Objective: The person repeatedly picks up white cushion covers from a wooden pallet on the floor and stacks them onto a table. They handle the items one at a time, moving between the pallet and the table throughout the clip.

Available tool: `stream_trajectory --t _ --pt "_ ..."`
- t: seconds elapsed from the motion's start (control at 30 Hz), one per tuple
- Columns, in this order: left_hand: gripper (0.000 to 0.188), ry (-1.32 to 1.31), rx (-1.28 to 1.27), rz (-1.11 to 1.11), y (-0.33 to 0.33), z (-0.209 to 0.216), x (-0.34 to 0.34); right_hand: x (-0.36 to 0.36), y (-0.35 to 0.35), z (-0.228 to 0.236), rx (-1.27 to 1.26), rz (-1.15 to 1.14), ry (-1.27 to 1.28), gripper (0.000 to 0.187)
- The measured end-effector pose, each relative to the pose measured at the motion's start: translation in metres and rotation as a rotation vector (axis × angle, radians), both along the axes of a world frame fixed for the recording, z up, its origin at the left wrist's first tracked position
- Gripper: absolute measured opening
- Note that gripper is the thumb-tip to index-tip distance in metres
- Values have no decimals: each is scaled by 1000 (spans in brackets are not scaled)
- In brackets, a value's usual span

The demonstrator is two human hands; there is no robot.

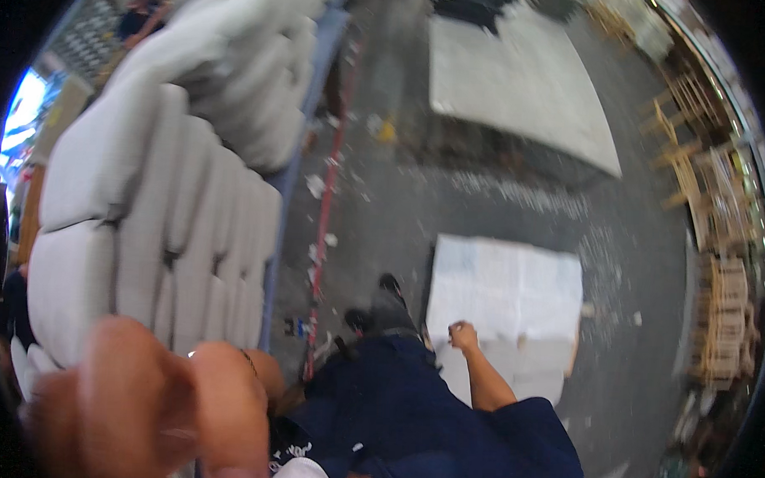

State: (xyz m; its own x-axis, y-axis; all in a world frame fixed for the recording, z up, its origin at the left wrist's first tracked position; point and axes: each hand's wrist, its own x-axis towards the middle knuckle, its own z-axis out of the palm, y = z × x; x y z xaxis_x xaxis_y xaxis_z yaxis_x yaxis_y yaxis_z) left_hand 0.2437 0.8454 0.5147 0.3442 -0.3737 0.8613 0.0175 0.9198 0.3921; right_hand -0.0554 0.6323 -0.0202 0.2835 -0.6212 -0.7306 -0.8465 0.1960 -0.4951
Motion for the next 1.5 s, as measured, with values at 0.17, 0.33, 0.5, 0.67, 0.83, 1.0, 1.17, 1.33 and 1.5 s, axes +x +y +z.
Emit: stream_trajectory --t 0.17,0.33,0.5,0.67,0.83,1.0,1.17,1.33,1.5 --pt "51 51 49 -327 -29 -34 -52 -127 92 -8 215 -370 132 25" --pt "51 83 118 -614 -46 -50 -111 -131 184 -19 335 -492 -11 21" --pt "51 117 163 -842 -47 -60 -181 -117 208 1 59 -343 -260 24" --pt "51 129 183 -1028 -35 -66 -256 -178 211 35 183 -836 -403 24" --pt "52 139 197 -1259 -26 -64 -323 -280 275 23 115 -1013 -237 22" --pt "53 133 146 -1584 -42 -54 -390 -353 375 11 151 -1308 -107 20" --pt "54 84 121 -1931 -68 -43 -445 -343 442 35 37 -1595 -51 19" --pt "56 45 117 -2178 -90 -33 -465 -282 498 57 16 -1772 4 21" --pt "57 55 124 -2271 -100 -6 -480 -235 550 60 7 -1785 68 27"
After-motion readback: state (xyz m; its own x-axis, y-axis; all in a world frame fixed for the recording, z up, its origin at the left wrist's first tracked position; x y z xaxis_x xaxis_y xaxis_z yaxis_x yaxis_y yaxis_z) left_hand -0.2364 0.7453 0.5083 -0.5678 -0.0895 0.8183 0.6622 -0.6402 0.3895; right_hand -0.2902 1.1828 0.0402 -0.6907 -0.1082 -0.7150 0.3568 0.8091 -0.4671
